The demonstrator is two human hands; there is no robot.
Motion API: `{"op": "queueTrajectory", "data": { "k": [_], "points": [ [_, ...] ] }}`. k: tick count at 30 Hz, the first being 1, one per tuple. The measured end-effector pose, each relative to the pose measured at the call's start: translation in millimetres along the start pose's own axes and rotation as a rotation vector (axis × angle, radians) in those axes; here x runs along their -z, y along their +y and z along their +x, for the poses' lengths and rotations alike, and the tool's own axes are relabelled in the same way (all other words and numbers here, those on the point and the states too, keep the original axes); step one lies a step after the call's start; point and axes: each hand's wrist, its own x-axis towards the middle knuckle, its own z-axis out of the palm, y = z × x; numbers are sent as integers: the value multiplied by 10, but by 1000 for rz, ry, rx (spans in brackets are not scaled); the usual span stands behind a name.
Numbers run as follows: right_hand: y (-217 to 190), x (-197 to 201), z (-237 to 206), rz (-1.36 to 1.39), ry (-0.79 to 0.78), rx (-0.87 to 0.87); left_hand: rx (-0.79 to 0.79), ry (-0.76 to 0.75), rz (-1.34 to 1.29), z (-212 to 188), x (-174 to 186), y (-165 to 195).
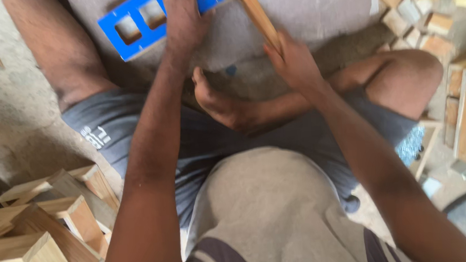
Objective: The person assembles small wooden boxes using colored plastic jigs and a hammer. They place nails into the jig slots, hammer them into the wood, and then remove the completed boxes to stack them nearby.
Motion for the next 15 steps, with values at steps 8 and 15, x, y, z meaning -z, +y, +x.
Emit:
{"op": "queueTrajectory", "data": {
  "k": [8,15],
  "points": [
    [-129,135,-866,720,-270,-697,-95,192,14,520,-250,549],
    [162,79,-451,742,-326,-473,-282,-192,127,1357,-1204,1243]
  ]
}}
